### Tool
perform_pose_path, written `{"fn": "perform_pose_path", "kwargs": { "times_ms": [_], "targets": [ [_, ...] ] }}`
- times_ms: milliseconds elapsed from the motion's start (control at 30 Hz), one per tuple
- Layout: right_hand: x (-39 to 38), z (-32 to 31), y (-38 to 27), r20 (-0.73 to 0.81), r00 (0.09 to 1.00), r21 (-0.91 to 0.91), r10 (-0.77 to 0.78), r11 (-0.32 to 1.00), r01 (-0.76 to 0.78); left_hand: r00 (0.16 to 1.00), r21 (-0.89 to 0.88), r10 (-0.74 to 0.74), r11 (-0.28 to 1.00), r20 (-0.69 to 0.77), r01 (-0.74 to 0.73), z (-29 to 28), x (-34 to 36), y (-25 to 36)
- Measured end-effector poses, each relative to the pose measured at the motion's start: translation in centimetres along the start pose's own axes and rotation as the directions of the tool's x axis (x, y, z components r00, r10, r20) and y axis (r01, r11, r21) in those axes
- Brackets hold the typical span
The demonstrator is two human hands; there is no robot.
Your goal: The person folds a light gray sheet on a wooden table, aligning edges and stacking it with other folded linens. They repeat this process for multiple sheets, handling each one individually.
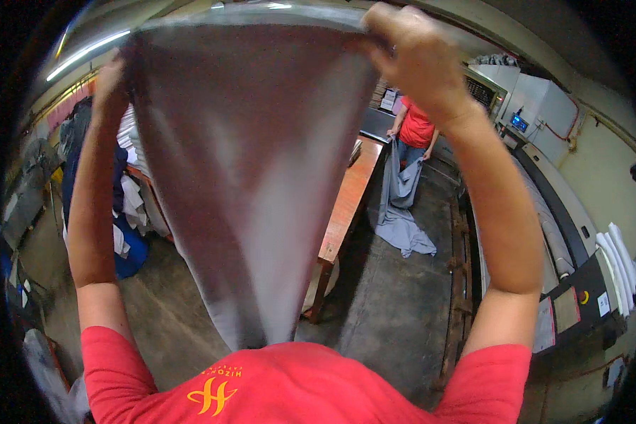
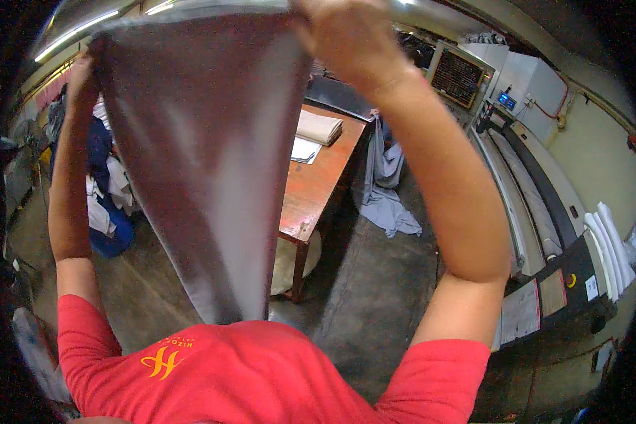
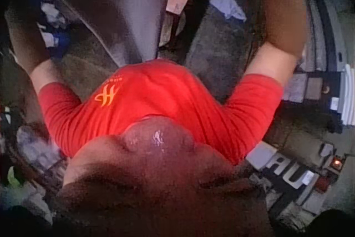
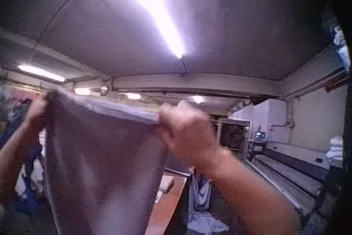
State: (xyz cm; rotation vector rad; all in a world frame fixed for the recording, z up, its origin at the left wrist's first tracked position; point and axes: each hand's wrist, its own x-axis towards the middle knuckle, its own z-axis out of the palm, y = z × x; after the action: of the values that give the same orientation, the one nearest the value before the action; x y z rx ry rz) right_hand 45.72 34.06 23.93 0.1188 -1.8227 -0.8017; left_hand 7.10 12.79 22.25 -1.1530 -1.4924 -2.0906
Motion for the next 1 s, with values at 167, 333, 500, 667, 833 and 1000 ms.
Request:
{"fn": "perform_pose_path", "kwargs": {
  "times_ms": [167,333,500,667,833,1000],
  "targets": [
    [1.6,-1.5,3.0,-0.184,0.981,0.070,0.053,0.997,-0.041,0.978,-0.182,0.190,0.968,0.085,-0.172,1.2,1.4,3.1],
    [-2.6,5.3,3.8,0.271,0.951,-0.100,0.150,0.987,-0.127,0.905,0.000,-0.004,1.000,0.425,0.004,7.0,4.2,-7.1],
    [-9.4,11.3,5.4,0.334,0.941,0.015,0.053,0.998,-0.062,0.820,-0.150,-0.179,0.941,0.544,0.305,13.1,2.8,-17.9],
    [-12.8,18.5,8.3,0.448,0.888,-0.048,0.104,0.995,-0.092,0.760,-0.116,-0.285,0.898,0.585,0.425,21.1,4.0,-26.6],
    [-13.0,26.0,13.8,0.516,0.819,-0.193,0.252,0.965,-0.176,0.782,-0.153,-0.270,0.895,0.562,0.420,30.4,9.4,-33.3],
    [-11.7,32.1,19.5,0.437,0.784,-0.389,0.440,0.879,-0.276,0.762,-0.328,-0.224,0.803,0.608,0.497,38.4,16.2,-37.2]
  ]
}}
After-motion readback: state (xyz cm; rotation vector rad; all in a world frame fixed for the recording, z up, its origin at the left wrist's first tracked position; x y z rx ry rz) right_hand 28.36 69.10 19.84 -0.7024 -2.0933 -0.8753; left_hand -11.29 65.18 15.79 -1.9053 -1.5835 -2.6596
